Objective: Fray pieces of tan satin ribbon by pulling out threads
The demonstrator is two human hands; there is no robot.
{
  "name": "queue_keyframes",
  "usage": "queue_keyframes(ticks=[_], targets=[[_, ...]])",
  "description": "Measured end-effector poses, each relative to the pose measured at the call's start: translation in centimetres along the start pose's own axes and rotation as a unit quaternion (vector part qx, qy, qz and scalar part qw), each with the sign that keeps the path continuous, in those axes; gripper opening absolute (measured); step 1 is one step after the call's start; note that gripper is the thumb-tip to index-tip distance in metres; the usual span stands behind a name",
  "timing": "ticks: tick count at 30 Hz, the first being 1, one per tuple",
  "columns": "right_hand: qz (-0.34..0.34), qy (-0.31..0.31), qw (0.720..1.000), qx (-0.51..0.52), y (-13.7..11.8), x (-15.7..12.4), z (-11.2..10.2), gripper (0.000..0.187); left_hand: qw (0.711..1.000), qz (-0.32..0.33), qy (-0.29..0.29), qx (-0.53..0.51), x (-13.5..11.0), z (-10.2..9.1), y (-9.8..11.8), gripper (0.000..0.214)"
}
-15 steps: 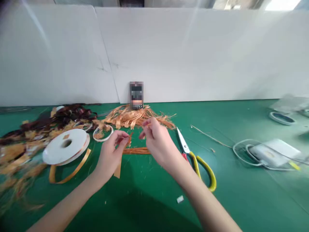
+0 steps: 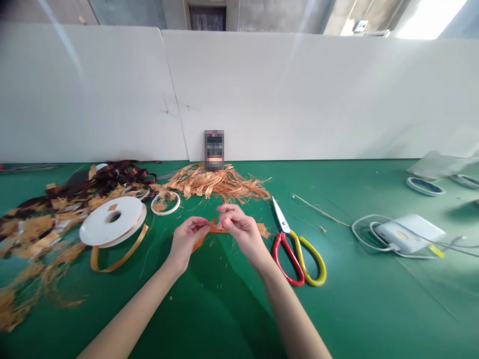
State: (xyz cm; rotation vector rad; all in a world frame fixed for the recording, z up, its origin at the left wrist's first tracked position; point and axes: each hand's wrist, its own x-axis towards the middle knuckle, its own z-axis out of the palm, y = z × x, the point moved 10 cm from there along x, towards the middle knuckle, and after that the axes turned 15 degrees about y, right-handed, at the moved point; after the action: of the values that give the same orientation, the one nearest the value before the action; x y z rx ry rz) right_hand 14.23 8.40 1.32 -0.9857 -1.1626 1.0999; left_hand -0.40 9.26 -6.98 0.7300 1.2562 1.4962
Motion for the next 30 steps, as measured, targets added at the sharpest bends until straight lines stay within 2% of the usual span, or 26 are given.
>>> queue_keyframes(ticks=[2,4,6,9,11,13,16,18,21,23,25,28,30], targets=[[0.02,0.013,0.995,0.099,0.1,-0.1,-0.3,0.022,1.0,-0.003,-0.007,-0.008,0.3,0.0,-0.2,0.023],[0.076,0.014,0.982,0.172,0.8,-0.5,-0.4,0.018,1.0,-0.014,-0.018,-0.018,0.5,0.1,-0.3,0.023],[0.113,0.03,0.977,0.177,1.5,-0.8,-0.8,0.017,0.999,-0.03,-0.025,-0.034,0.8,0.2,-0.5,0.023],[0.104,0.059,0.991,0.057,2.0,-1.1,-1.8,0.017,0.996,-0.056,-0.012,-0.067,1.2,0.1,-0.6,0.025],[0.085,0.065,0.991,-0.076,2.6,-1.1,-2.1,0.03,0.992,-0.076,0.003,-0.097,1.5,-0.1,-0.6,0.027],[0.047,0.078,0.974,-0.207,2.9,-1.0,-2.4,0.04,0.988,-0.098,0.005,-0.118,1.5,0.0,-0.7,0.028],[0.013,0.115,0.947,-0.298,3.1,-0.9,-2.9,0.023,0.984,-0.123,-0.003,-0.131,1.6,0.1,-0.8,0.026],[0.058,0.141,0.958,-0.244,3.7,-0.9,-3.5,0.038,0.979,-0.135,-0.001,-0.151,1.7,0.0,-1.0,0.026],[0.146,0.154,0.976,-0.038,4.4,-1.2,-3.7,0.046,0.97,-0.153,0.001,-0.188,1.9,-0.2,-1.3,0.025],[0.178,0.15,0.967,0.104,4.2,-1.2,-3.4,0.04,0.966,-0.163,-0.004,-0.199,2.0,-0.1,-1.4,0.024],[0.198,0.152,0.948,0.199,4.1,-1.1,-3.3,0.036,0.967,-0.165,-0.014,-0.195,1.9,0.0,-1.3,0.023],[0.186,0.164,0.937,0.247,3.9,-0.8,-3.3,0.039,0.974,-0.157,-0.048,-0.157,1.4,0.6,-1.0,0.021],[0.128,0.167,0.955,0.209,3.2,-0.6,-3.5,0.037,0.978,-0.152,-0.074,-0.124,0.9,1.0,-0.8,0.021]])
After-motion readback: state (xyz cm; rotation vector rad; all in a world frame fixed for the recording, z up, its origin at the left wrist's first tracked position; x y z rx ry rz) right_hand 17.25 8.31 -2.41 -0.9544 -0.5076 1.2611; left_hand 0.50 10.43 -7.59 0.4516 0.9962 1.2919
